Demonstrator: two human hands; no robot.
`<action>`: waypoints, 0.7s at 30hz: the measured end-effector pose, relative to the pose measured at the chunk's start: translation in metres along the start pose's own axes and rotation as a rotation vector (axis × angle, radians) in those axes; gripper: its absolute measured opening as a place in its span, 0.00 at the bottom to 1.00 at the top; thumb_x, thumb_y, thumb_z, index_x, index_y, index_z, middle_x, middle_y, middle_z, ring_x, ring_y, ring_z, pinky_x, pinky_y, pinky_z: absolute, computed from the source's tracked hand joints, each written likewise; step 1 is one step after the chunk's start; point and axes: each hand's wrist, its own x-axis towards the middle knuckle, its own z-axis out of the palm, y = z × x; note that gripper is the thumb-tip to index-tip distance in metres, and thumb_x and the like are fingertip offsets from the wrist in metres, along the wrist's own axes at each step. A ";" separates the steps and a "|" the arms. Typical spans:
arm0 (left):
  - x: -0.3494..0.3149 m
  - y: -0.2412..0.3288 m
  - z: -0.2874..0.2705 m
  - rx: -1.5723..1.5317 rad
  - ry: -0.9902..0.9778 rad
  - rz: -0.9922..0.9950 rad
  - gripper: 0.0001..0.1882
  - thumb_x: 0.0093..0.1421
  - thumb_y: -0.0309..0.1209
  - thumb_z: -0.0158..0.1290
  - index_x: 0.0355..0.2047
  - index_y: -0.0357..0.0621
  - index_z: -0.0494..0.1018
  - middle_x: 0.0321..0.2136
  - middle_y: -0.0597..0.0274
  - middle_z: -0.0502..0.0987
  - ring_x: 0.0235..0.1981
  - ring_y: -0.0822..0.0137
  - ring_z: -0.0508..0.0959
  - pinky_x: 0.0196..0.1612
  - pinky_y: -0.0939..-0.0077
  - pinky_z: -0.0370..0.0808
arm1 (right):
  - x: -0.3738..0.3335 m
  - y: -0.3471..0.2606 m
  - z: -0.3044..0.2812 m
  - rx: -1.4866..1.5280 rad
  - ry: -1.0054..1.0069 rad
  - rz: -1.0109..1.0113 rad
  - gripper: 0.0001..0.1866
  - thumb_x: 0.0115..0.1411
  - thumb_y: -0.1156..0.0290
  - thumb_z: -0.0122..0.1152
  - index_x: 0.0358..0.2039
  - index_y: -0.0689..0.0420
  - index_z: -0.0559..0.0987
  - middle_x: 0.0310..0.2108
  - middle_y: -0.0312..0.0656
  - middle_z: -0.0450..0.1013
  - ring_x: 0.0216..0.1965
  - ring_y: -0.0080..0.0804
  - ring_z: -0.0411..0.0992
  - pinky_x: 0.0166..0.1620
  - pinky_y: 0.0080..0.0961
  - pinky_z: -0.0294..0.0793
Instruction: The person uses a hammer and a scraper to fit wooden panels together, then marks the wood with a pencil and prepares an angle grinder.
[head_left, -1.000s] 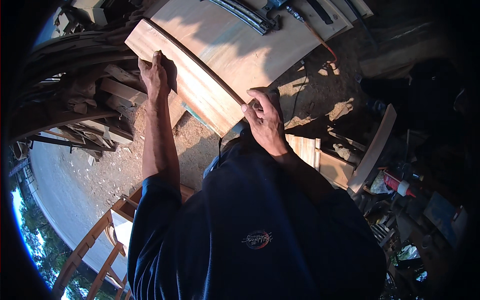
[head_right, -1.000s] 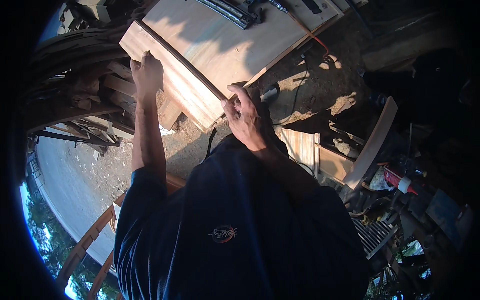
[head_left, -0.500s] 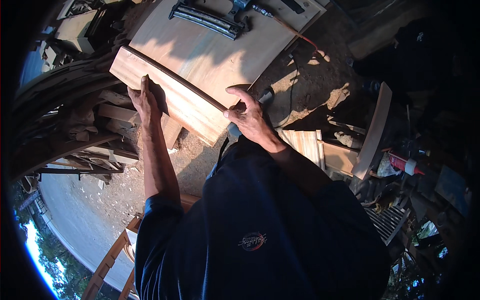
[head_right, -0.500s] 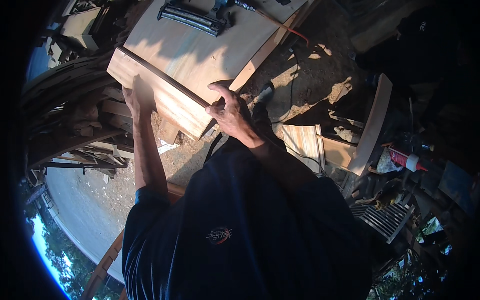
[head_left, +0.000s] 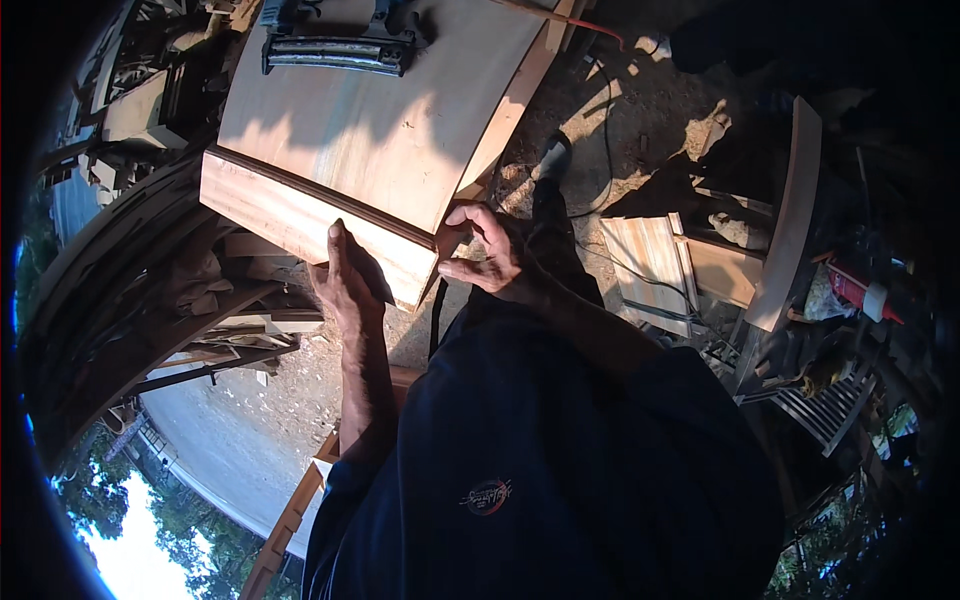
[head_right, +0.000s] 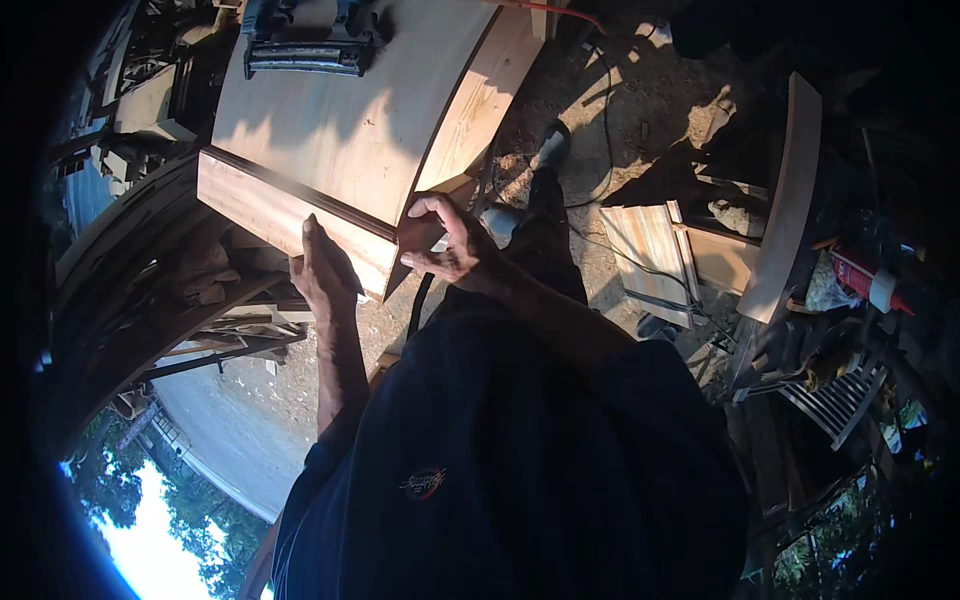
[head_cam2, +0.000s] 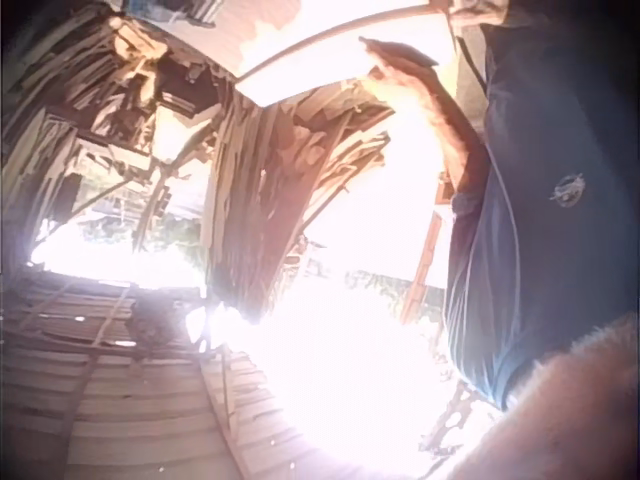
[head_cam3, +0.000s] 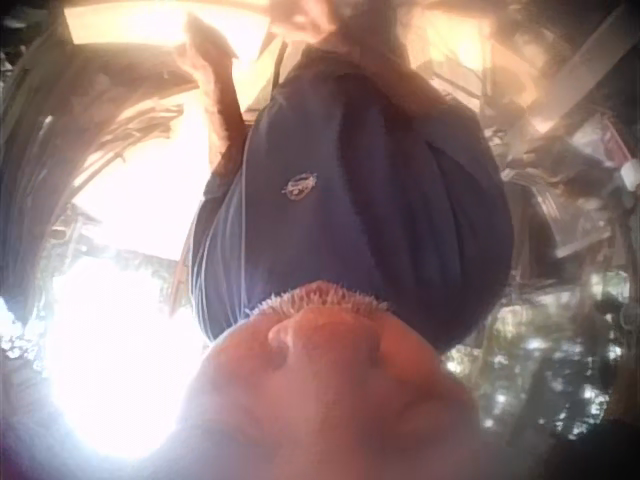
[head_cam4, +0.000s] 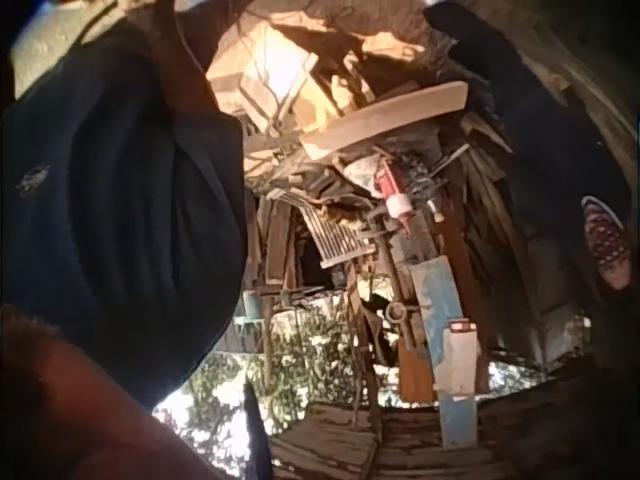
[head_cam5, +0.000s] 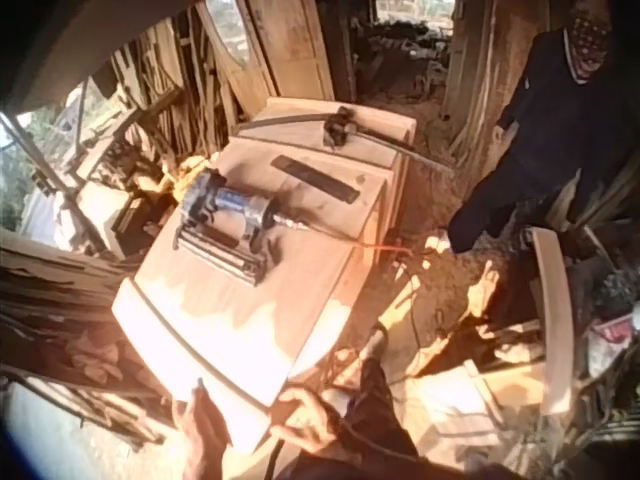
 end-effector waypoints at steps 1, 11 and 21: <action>0.004 0.005 -0.004 0.056 -0.105 -0.075 0.24 0.70 0.33 0.44 0.64 0.37 0.64 0.53 0.43 0.76 0.46 0.51 0.79 0.56 0.55 0.67 | -0.001 0.000 0.002 0.016 0.005 0.012 0.33 0.54 0.73 0.73 0.56 0.60 0.65 0.45 0.42 0.68 0.48 0.30 0.69 0.55 0.29 0.72; 0.033 0.048 -0.008 -0.147 -0.204 -0.857 0.23 0.70 0.32 0.47 0.59 0.27 0.65 0.49 0.35 0.75 0.48 0.45 0.76 0.50 0.58 0.74 | -0.006 0.037 0.010 -0.034 0.099 -0.093 0.44 0.44 0.58 0.84 0.55 0.71 0.72 0.58 0.56 0.69 0.61 0.49 0.67 0.62 0.42 0.68; 0.055 0.069 -0.002 -0.348 0.100 -1.201 0.27 0.72 0.49 0.47 0.47 0.30 0.69 0.39 0.54 0.72 0.39 0.69 0.70 0.44 0.74 0.69 | 0.033 0.004 -0.020 0.047 -0.139 -0.084 0.35 0.43 0.53 0.81 0.49 0.54 0.77 0.55 0.44 0.73 0.60 0.45 0.69 0.59 0.40 0.60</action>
